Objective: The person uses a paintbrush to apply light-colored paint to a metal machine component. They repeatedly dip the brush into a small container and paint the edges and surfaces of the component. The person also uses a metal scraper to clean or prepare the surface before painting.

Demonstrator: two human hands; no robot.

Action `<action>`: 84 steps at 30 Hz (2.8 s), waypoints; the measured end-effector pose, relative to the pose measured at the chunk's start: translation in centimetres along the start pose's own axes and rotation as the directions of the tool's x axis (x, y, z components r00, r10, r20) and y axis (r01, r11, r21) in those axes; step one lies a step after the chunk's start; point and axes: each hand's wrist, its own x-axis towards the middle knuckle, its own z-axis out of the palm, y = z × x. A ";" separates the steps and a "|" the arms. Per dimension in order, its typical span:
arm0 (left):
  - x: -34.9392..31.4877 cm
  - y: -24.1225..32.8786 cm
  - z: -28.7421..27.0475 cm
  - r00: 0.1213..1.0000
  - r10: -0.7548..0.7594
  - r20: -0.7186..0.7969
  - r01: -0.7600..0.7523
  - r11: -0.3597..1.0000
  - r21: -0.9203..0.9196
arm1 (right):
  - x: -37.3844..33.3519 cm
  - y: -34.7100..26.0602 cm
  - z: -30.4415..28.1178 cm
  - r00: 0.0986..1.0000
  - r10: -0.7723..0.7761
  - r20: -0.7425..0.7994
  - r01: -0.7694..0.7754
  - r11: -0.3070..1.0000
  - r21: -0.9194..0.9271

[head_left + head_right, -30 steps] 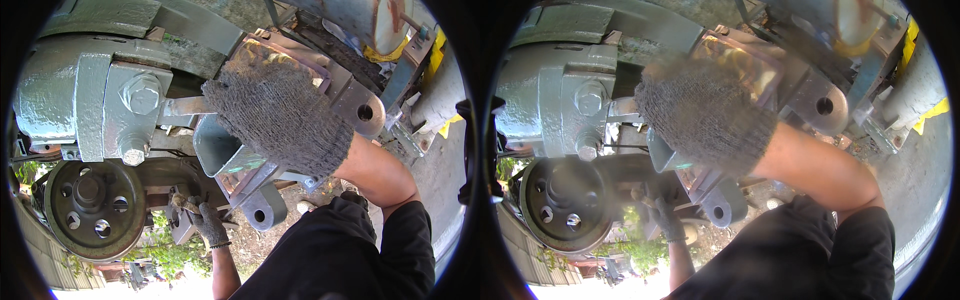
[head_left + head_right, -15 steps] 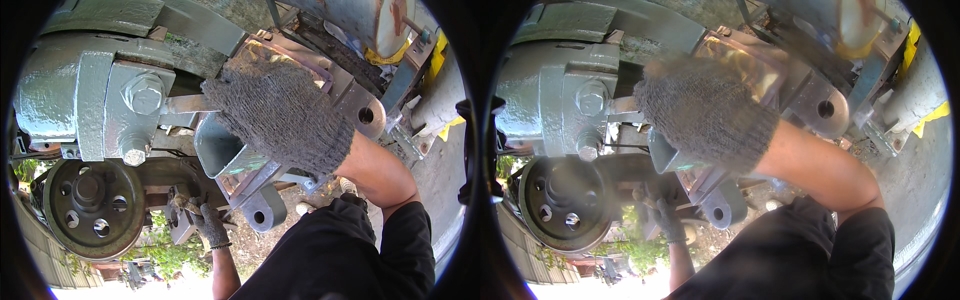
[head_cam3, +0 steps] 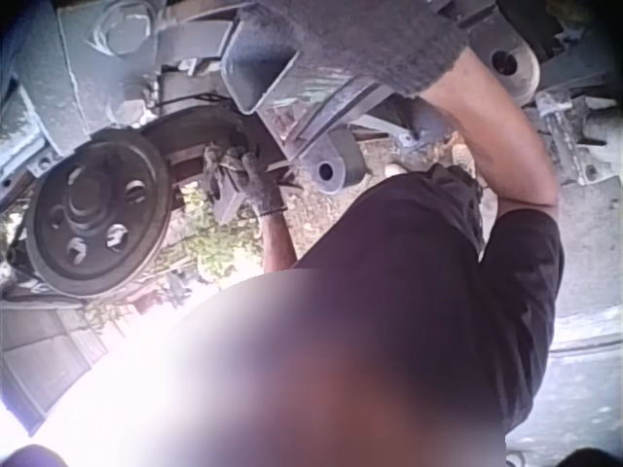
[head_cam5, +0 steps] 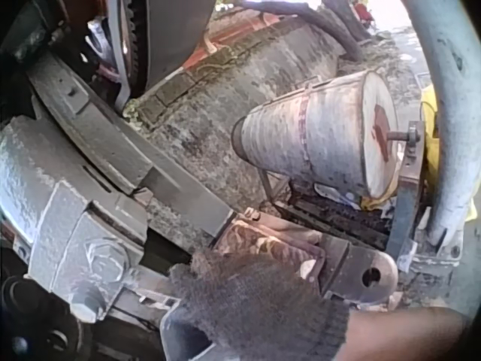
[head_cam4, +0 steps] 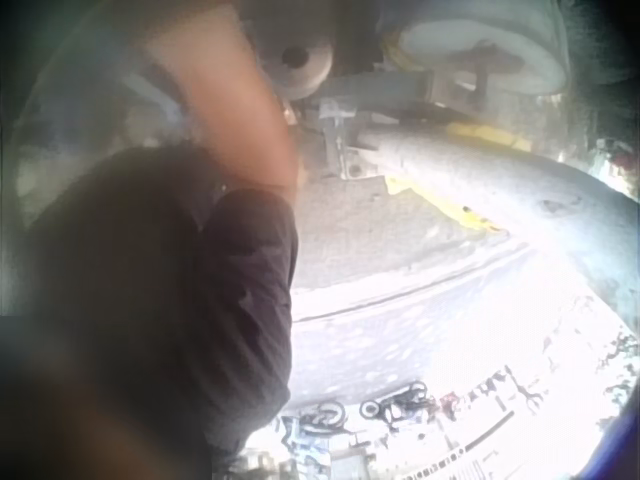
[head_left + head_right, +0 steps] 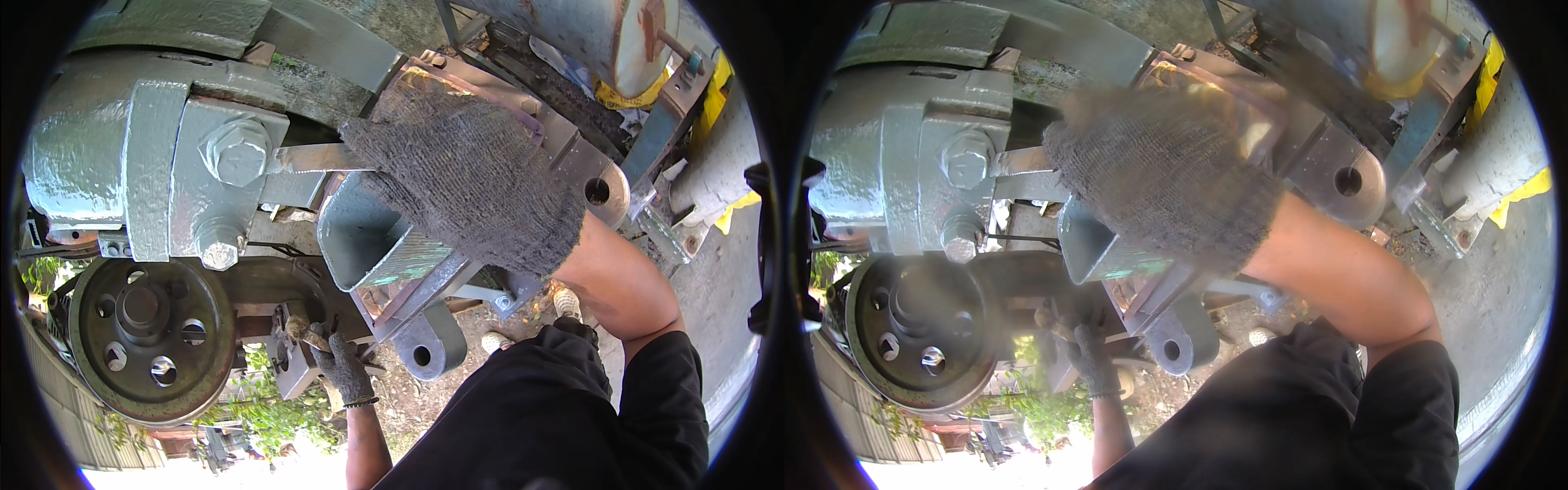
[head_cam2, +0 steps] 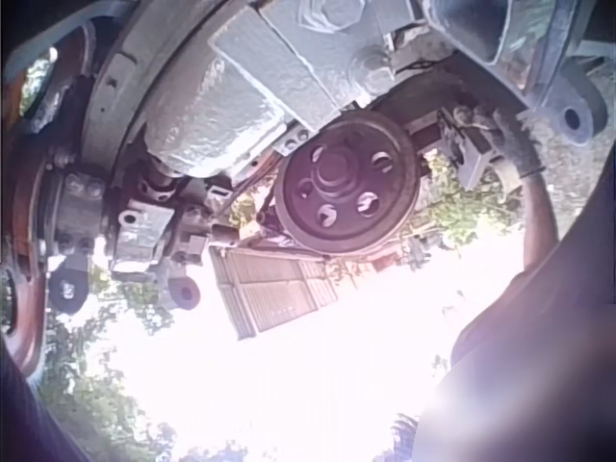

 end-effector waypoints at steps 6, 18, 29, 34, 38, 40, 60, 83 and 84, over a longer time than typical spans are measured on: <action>0.0 -0.3 -0.4 1.000 -0.028 -0.003 0.029 0.999 0.038 | 0.7 0.3 -0.4 0.994 -0.110 0.006 0.108 0.961 -0.256; -0.8 -0.7 -0.4 1.000 -0.028 0.010 0.027 0.998 0.060 | 2.3 1.3 -5.2 0.981 0.011 0.194 0.101 0.823 -0.559; -2.0 2.4 2.2 0.997 0.060 0.049 -0.061 0.998 0.017 | -1.6 -2.7 -6.4 0.873 0.287 0.395 -0.360 0.925 0.124; -0.9 4.1 5.9 0.981 0.126 0.151 -0.121 0.992 -0.039 | -2.8 -6.7 -5.3 0.757 0.376 0.534 -0.571 0.777 0.263; 1.4 5.1 10.3 0.944 0.192 0.267 -0.213 0.976 0.049 | -4.1 -9.4 -3.9 0.736 0.452 0.504 -0.602 0.777 0.183; 2.0 5.2 12.6 0.916 0.260 0.307 -0.200 0.956 -0.213 | -4.7 -9.7 -2.4 0.775 0.436 0.458 -0.533 0.840 0.102; 2.1 3.5 13.2 0.888 0.063 0.456 -0.010 0.993 -0.117 | -5.1 -13.5 -1.4 0.834 0.447 0.322 -0.307 0.863 -0.401; -3.2 3.0 10.4 0.963 -0.020 0.267 0.186 0.768 -0.613 | 3.7 -4.9 -3.7 0.925 0.041 0.377 0.064 0.963 -0.263; -3.4 2.3 9.2 0.960 -0.032 0.278 0.173 0.849 -0.499 | 4.0 -4.5 -3.2 0.926 0.004 0.377 0.094 0.966 -0.243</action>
